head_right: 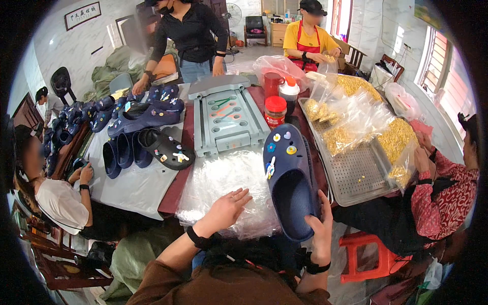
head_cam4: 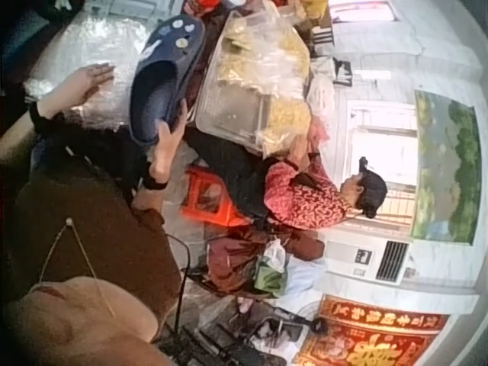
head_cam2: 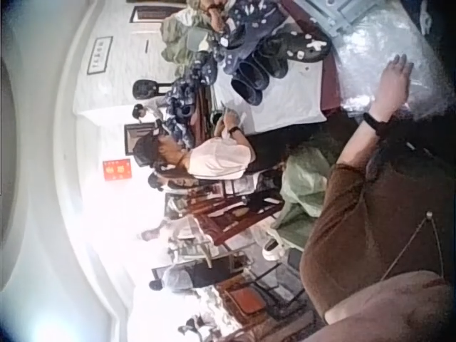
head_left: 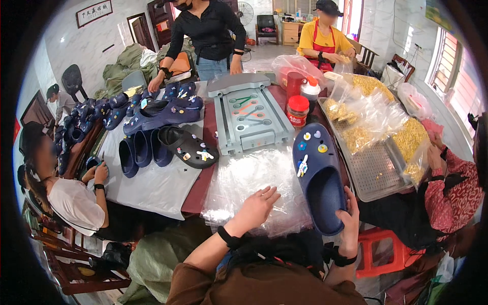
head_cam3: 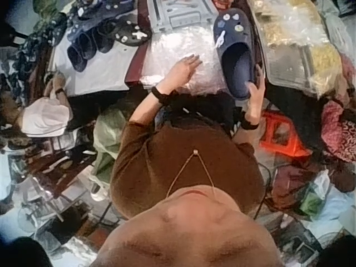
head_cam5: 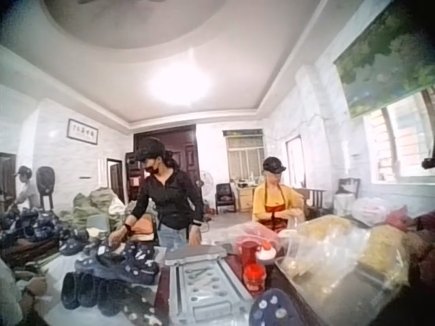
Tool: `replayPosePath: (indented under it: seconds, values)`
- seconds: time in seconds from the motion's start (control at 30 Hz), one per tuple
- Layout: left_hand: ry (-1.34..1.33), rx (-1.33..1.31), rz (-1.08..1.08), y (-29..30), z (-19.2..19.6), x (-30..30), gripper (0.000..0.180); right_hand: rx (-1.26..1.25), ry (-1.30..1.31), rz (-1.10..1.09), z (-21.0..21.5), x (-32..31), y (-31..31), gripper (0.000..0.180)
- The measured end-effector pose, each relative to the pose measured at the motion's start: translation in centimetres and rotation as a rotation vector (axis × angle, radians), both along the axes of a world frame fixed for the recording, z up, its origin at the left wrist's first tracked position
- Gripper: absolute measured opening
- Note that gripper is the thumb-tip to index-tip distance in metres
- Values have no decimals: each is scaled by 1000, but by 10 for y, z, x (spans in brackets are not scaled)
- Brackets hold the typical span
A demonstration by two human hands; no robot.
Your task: The recorder is packing blue plastic shoes into clear bags at a manufacturing facility.
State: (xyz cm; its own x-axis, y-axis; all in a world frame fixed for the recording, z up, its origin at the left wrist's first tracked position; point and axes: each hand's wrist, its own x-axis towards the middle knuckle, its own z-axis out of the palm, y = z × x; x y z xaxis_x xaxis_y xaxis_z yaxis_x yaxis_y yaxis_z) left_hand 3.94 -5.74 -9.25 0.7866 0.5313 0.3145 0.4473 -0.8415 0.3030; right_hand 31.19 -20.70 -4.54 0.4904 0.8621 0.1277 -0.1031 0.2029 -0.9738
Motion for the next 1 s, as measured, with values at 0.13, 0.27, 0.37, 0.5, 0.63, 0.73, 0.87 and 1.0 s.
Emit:
replayPosePath:
  seconds: [0.13,0.27,0.37,0.5,0.63,0.73,0.87,1.0]
  values:
    - [-150,-77,72,4,5,3,35,9,49,-16,-6,3,1,83]
    - [-208,-278,269,6,13,-2,38,49,44,-18,-10,3,2,85]
    - [-289,-199,313,-4,42,-4,35,55,52,-13,-5,1,-1,86]
    - [-378,-245,288,-15,65,-6,34,53,27,7,-3,-2,-2,88]
    - [-495,-194,309,-34,89,-9,29,46,16,79,-5,-4,-3,92]
    - [-580,48,269,-48,113,-15,28,71,13,108,-3,-10,-2,94]
    - [-590,352,196,-58,127,-22,34,127,4,142,7,-20,-3,96]
    - [-529,318,186,-48,107,-32,37,136,14,172,13,-25,-6,97]
